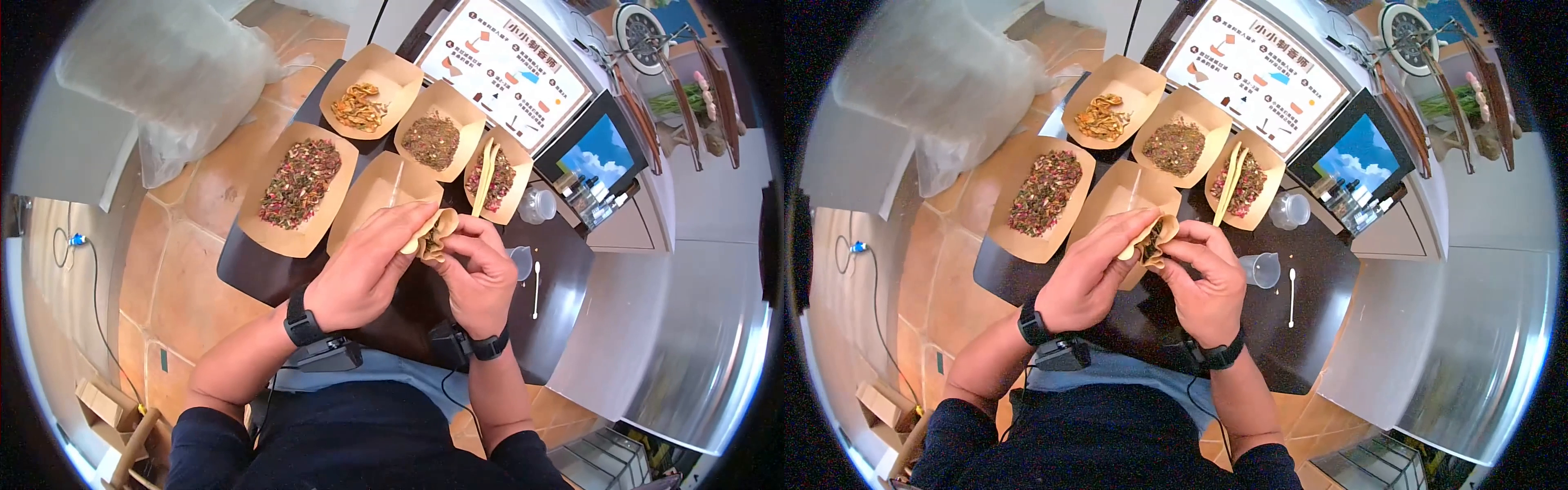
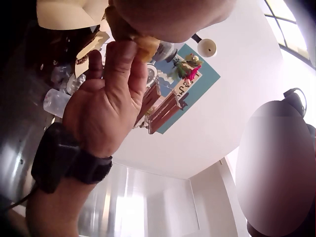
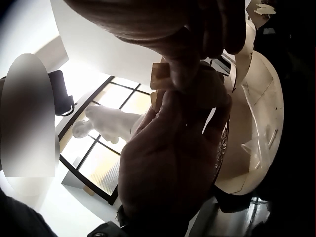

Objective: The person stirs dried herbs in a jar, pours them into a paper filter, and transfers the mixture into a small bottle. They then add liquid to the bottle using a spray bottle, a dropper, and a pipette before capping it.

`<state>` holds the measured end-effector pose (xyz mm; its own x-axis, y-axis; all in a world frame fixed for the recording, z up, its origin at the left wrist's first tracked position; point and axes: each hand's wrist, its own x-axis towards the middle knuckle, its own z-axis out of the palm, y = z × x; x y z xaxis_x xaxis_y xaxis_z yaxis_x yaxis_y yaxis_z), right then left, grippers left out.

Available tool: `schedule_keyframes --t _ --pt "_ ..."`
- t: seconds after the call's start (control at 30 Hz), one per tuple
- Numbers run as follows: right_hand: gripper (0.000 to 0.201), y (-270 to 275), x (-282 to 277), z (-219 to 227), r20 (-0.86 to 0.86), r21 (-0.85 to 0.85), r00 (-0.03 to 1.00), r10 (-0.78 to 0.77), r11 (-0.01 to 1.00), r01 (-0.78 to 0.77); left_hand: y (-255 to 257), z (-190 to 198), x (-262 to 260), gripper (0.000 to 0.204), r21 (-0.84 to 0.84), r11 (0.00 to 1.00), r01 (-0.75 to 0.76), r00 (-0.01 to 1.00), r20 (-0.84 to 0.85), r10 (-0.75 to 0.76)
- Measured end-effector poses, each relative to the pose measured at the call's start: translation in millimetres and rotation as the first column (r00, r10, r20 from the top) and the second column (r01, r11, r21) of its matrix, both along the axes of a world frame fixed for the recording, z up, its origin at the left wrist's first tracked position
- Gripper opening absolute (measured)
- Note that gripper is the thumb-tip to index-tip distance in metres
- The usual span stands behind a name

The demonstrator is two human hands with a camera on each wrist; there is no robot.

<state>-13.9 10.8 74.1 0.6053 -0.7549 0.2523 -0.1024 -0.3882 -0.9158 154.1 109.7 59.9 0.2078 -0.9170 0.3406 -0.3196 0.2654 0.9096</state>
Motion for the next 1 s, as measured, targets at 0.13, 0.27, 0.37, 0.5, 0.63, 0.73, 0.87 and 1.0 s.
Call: schedule_keyframes --t 0.13,0.27,0.37,0.5,0.63,0.73,0.87,1.0 --pt "0.027 1.6 6.5 -1.3 0.031 0.014 0.999 -0.007 1.0 0.006 0.4 1.6 4.5 0.052 0.028 0.999 0.033 0.999 -0.014 -0.033" --pt "0.045 8.1 13.8 0.4 0.092 0.285 0.991 -0.092 0.957 0.063 -3.0 -0.1 3.4 0.053 -0.003 1.0 0.013 1.0 0.002 -0.013" --pt "0.044 5.6 14.1 -3.3 0.066 0.06 0.996 -0.053 0.997 0.049 -4.1 -2.4 2.7 0.055 -0.016 1.0 -0.017 1.0 0.015 0.018" --pt "0.037 6.0 15.1 -0.3 0.025 -0.026 0.998 -0.057 0.998 0.058 -4.6 -4.1 2.6 0.057 0.03 0.999 -0.018 0.997 -0.076 0.02" --pt "0.03 0.2 16.5 -2.0 0.017 -0.07 0.998 -0.053 0.996 0.055 -4.2 -9.0 12.2 0.06 0.072 0.996 0.048 0.987 -0.155 -0.036" --pt "0.028 -2.5 20.7 -0.1 0.051 0.007 0.993 -0.105 0.994 0.105 -5.7 -5.8 16.0 0.065 0.066 0.996 0.051 0.996 -0.07 -0.047" --pt "0.025 -2.9 25.6 -2.1 0.047 0.066 0.989 -0.143 0.988 0.14 -11.7 -9.7 8.0 0.065 0.061 0.996 -0.061 0.996 0.072 0.057" --pt "0.019 -6.8 25.7 -4.8 0.055 0.006 0.988 -0.147 0.989 0.147 -20.0 -11.5 3.2 0.057 -0.059 0.989 -0.135 0.977 0.16 0.143"
